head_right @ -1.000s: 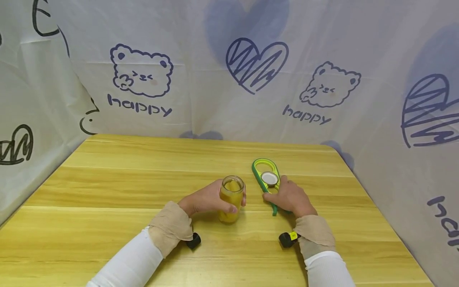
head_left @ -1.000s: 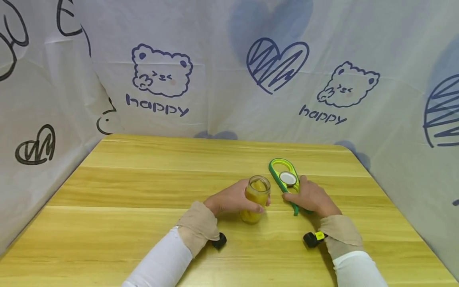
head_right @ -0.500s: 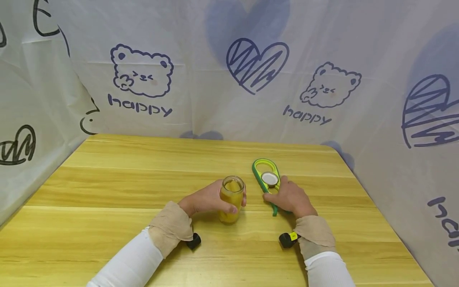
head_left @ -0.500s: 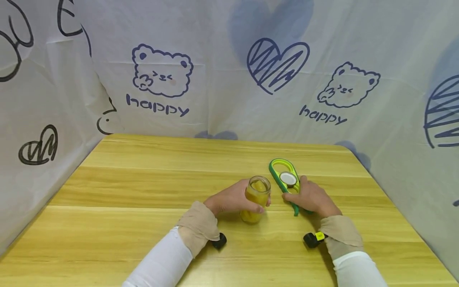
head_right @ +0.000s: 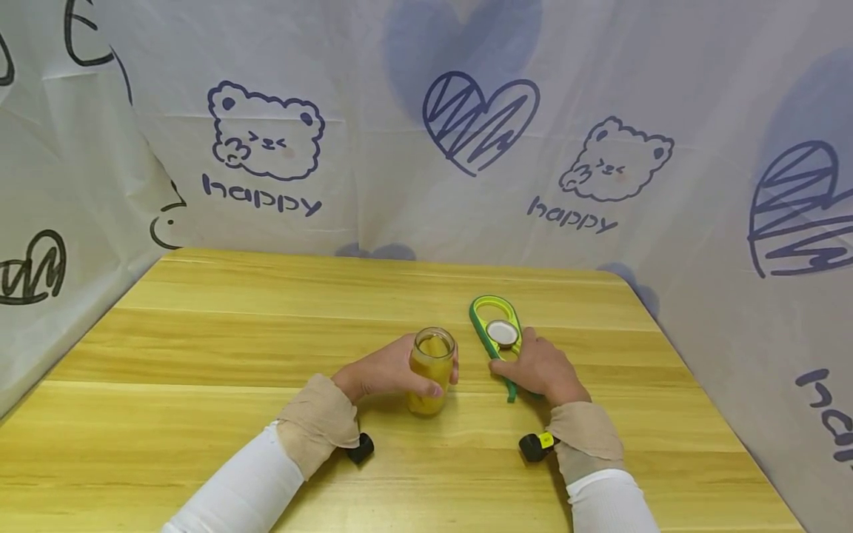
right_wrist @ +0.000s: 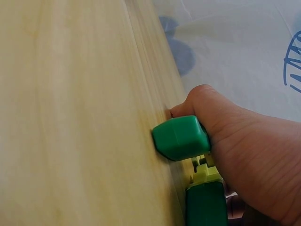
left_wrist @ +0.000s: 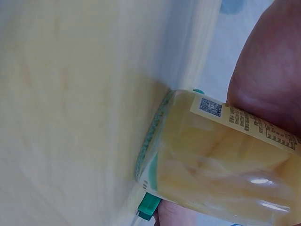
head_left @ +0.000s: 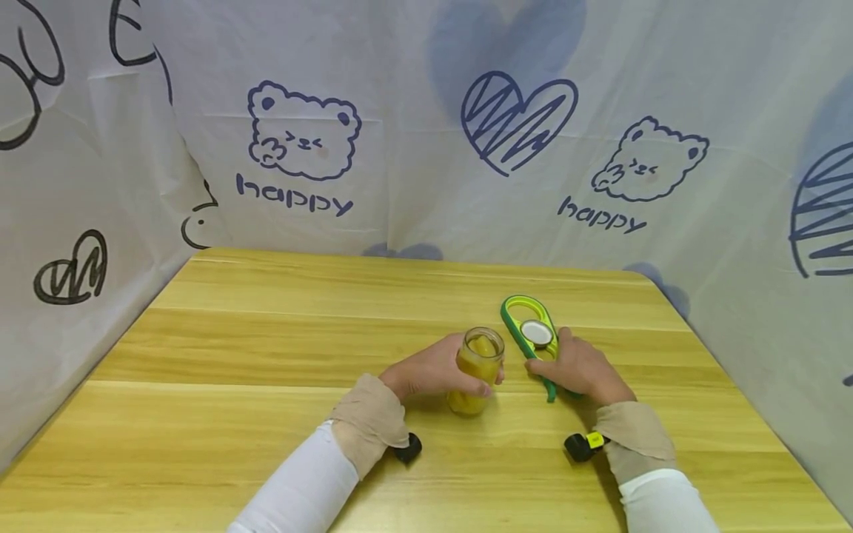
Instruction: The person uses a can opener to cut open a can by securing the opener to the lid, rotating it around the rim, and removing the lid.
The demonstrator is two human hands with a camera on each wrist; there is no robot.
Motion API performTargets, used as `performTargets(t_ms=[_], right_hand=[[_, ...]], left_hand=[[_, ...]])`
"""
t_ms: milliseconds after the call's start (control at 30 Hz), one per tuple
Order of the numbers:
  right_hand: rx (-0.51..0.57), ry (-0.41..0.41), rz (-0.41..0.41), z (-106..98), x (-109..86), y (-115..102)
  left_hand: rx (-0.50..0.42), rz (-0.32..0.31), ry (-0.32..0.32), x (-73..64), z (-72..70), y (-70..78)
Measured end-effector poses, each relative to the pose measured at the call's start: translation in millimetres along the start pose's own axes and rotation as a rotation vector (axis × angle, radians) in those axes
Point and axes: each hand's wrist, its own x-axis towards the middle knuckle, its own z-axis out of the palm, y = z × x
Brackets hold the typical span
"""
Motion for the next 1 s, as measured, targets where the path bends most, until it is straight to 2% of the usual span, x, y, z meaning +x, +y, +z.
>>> performTargets(t_ms=[767,1000], right_hand=[[0.007,0.003,-0.007,0.1,0.3,1.6],[0.007,-0.002,0.002,1.3,0.5,2.3]], left_hand=[[0.0,0.016,-0.015,0.5,0.6,1.3],[0.007,-0.009,0.003,0.1,1.2,1.1]])
